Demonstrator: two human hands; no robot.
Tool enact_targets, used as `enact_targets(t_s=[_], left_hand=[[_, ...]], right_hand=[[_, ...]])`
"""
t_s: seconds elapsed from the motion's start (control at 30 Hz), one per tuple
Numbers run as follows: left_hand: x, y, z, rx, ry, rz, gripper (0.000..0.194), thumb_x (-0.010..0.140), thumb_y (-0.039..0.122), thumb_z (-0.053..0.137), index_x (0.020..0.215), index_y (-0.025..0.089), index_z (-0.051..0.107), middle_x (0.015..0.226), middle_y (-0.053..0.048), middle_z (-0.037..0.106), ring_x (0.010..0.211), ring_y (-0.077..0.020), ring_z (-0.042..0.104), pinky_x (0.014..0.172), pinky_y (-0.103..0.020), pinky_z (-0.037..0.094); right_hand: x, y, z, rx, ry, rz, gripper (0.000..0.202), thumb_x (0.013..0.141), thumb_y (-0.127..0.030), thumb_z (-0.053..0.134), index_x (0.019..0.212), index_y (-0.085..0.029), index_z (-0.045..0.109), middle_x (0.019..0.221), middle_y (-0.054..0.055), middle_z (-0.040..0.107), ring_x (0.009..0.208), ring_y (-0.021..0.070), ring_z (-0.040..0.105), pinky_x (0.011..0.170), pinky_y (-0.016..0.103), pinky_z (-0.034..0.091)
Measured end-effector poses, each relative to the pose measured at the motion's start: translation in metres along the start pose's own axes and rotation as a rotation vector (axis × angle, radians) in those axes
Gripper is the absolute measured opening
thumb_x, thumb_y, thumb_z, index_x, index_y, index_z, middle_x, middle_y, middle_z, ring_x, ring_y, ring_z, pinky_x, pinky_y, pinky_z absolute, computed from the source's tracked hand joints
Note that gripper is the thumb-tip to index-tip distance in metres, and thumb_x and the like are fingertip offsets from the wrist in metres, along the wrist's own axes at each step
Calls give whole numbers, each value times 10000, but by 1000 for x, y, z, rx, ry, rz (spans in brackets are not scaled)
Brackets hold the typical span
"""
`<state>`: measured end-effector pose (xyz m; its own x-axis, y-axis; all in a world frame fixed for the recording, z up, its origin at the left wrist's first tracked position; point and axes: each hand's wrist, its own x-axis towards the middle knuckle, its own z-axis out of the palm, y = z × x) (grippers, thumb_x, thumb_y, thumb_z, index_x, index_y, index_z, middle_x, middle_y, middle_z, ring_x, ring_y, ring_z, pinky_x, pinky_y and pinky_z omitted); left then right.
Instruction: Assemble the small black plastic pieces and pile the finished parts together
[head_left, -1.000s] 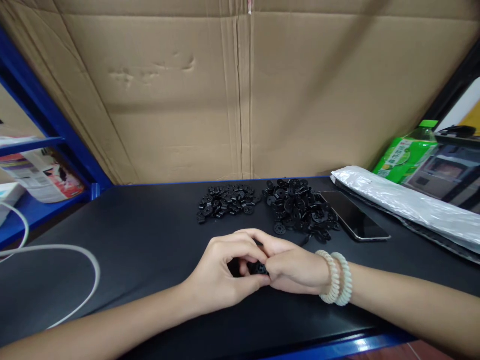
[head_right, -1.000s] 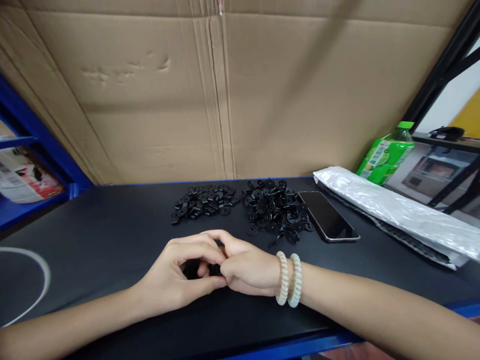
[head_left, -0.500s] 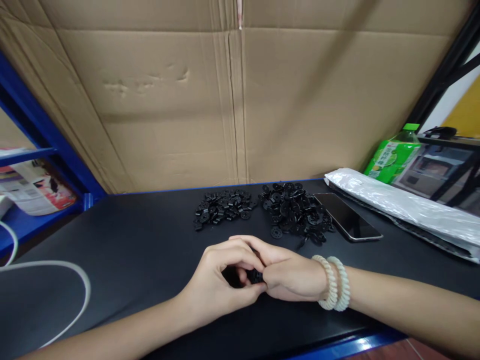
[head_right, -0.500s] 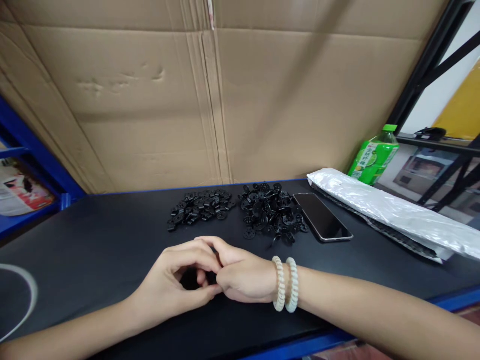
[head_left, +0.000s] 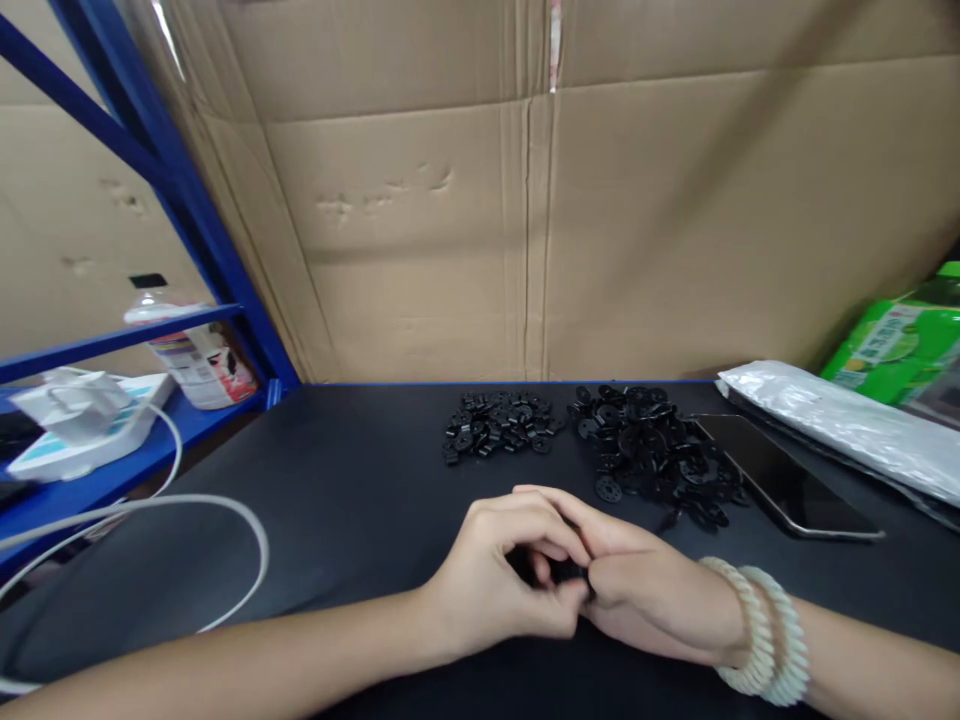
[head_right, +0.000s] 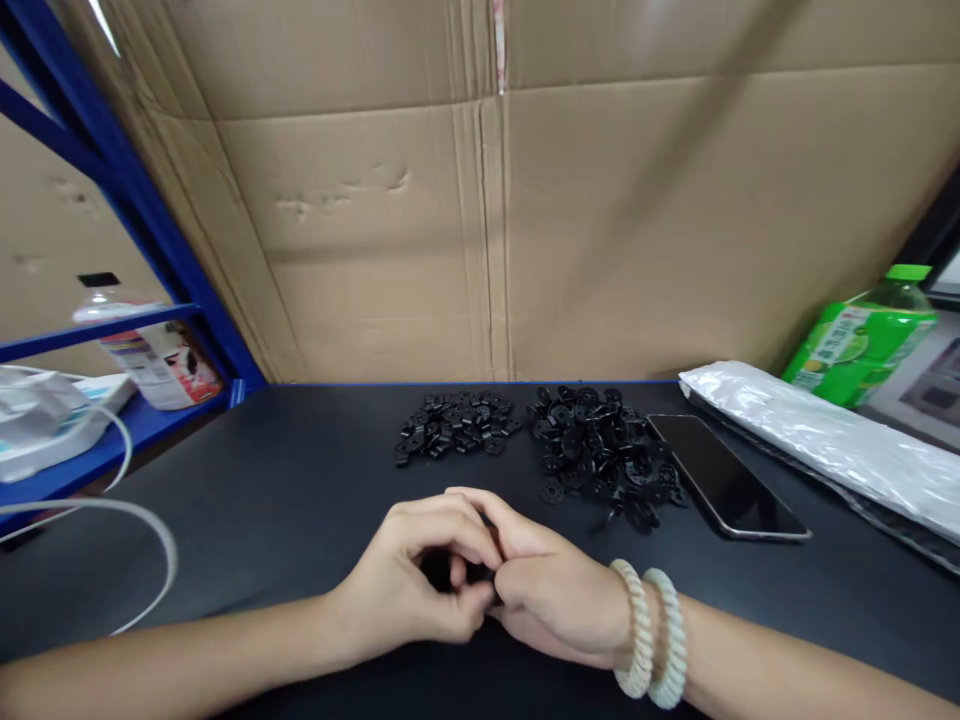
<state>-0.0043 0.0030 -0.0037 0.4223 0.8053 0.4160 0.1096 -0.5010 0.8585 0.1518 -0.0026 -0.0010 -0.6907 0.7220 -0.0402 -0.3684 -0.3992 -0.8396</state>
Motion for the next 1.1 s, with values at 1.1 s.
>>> enact_targets(t_s=[1.1], left_hand=[[4, 0, -8, 230, 62, -75, 26, 808, 190, 625, 789, 182, 640, 665, 29, 619, 585, -108, 596, 570, -204, 481]], right_hand=[[-8, -22, -17, -736, -44, -193, 669, 795, 22, 417, 1371, -243, 202, 1155, 79, 491, 924, 140, 588, 769, 340, 516]])
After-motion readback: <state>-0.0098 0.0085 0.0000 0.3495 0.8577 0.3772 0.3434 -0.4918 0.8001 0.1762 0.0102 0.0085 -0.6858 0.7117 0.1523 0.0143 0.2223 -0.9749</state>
